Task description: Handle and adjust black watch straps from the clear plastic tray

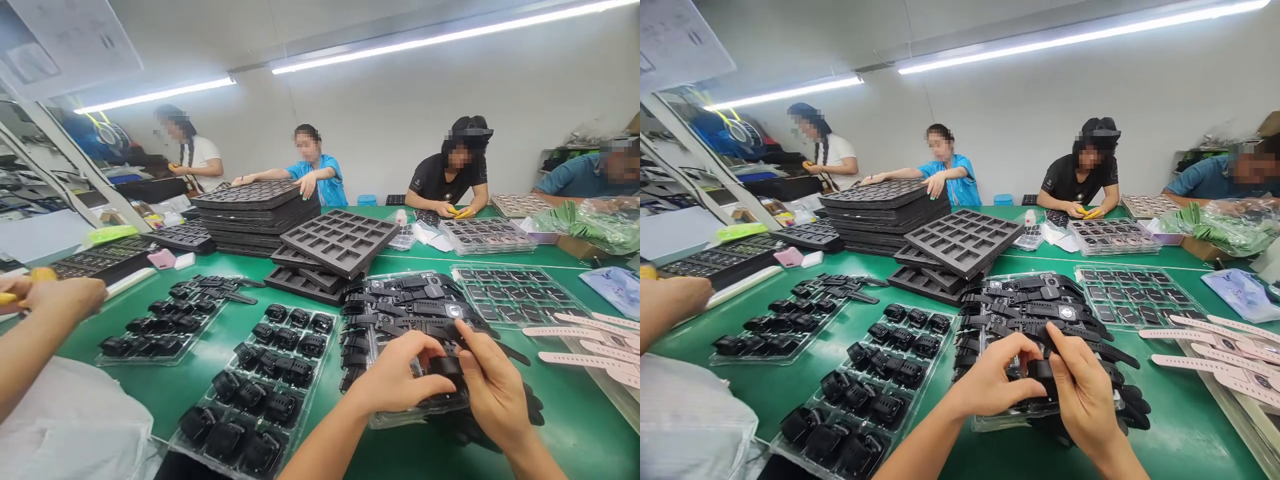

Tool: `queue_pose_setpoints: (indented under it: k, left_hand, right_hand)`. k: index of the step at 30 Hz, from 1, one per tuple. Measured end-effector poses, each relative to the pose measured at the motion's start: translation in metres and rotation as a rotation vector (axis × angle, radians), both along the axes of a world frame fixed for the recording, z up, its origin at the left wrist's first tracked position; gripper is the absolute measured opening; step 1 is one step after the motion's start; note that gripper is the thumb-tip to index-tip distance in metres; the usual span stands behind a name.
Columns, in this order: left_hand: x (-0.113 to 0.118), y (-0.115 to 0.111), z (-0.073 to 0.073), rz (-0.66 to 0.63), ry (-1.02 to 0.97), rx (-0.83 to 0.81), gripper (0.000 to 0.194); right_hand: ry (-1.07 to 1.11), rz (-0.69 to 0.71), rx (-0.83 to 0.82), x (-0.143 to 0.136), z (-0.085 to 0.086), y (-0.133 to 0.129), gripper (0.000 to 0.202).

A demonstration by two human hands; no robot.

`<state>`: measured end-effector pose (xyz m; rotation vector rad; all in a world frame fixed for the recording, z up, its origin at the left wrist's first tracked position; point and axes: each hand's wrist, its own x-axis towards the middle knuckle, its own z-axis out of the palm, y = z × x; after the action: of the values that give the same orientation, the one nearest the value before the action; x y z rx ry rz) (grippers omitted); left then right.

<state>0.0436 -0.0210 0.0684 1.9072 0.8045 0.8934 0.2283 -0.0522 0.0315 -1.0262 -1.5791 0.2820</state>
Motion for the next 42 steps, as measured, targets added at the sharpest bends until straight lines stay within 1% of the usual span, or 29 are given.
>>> queue_pose_setpoints:
  k: [2, 3, 7, 10, 12, 15, 18, 21, 25, 27, 29, 31, 33, 35, 38, 41, 42]
  left_hand:
    - [0.001, -0.001, -0.001, 0.007, 0.031, 0.032, 0.041]
    - [0.001, -0.001, -0.001, 0.019, 0.043, 0.048, 0.04]
    - [-0.001, 0.001, 0.001, 0.08, 0.03, 0.067, 0.025]
    - [-0.003, 0.003, 0.002, 0.106, -0.017, 0.052, 0.026]
    - [-0.004, 0.003, 0.003, 0.134, -0.039, 0.044, 0.027]
    - [-0.004, 0.003, 0.004, 0.157, -0.063, 0.036, 0.029]
    - [-0.003, 0.003, 0.003, 0.162, -0.1, 0.05, 0.03]
    - [-0.003, 0.003, 0.002, 0.167, -0.122, 0.071, 0.031]
    - [-0.005, 0.003, 0.002, 0.129, -0.053, 0.137, 0.03]
    - [-0.006, 0.004, 0.001, 0.08, -0.005, 0.171, 0.026]
    - [-0.006, 0.004, -0.001, 0.07, -0.016, 0.157, 0.026]
    - [-0.004, 0.004, -0.004, 0.11, -0.096, 0.079, 0.037]
    - [-0.002, 0.002, -0.006, 0.177, -0.201, -0.018, 0.045]
    - [0.001, 0.001, -0.006, 0.231, -0.265, -0.066, 0.039]
    - [0.002, 0.0, -0.005, 0.266, -0.283, -0.053, 0.026]
    - [0.001, 0.001, -0.007, 0.239, -0.254, -0.019, 0.025]
    - [0.001, 0.002, -0.008, 0.224, -0.23, 0.0, 0.025]
  right_hand:
    - [0.032, -0.03, -0.004, -0.001, -0.002, 0.0, 0.04]
    - [0.038, -0.032, -0.002, 0.0, -0.003, 0.0, 0.039]
    - [-0.006, -0.017, 0.045, 0.002, 0.0, 0.001, 0.034]
    - [-0.042, 0.002, 0.078, 0.004, 0.004, 0.002, 0.026]
    - [-0.014, 0.024, 0.078, 0.004, 0.006, 0.002, 0.022]
    - [0.023, 0.081, 0.038, 0.005, 0.008, 0.002, 0.021]
    - [0.001, 0.166, -0.031, 0.007, 0.009, 0.004, 0.02]
    - [0.0, 0.218, -0.07, 0.01, 0.012, 0.004, 0.021]
    - [-0.066, 0.26, -0.123, 0.012, 0.017, 0.005, 0.022]
    - [-0.115, 0.257, -0.129, 0.011, 0.018, 0.006, 0.023]
    - [-0.146, 0.237, -0.116, 0.01, 0.016, 0.006, 0.023]
    - [-0.126, 0.179, -0.095, 0.009, 0.012, 0.007, 0.02]
    - [-0.045, 0.094, -0.083, 0.009, 0.008, 0.006, 0.014]
    - [0.022, 0.048, -0.078, 0.011, 0.006, 0.006, 0.012]
    - [-0.012, 0.085, -0.056, 0.016, 0.01, 0.007, 0.014]
    - [-0.103, 0.151, -0.066, 0.019, 0.015, 0.009, 0.016]
    - [-0.111, 0.155, -0.072, 0.02, 0.015, 0.009, 0.016]
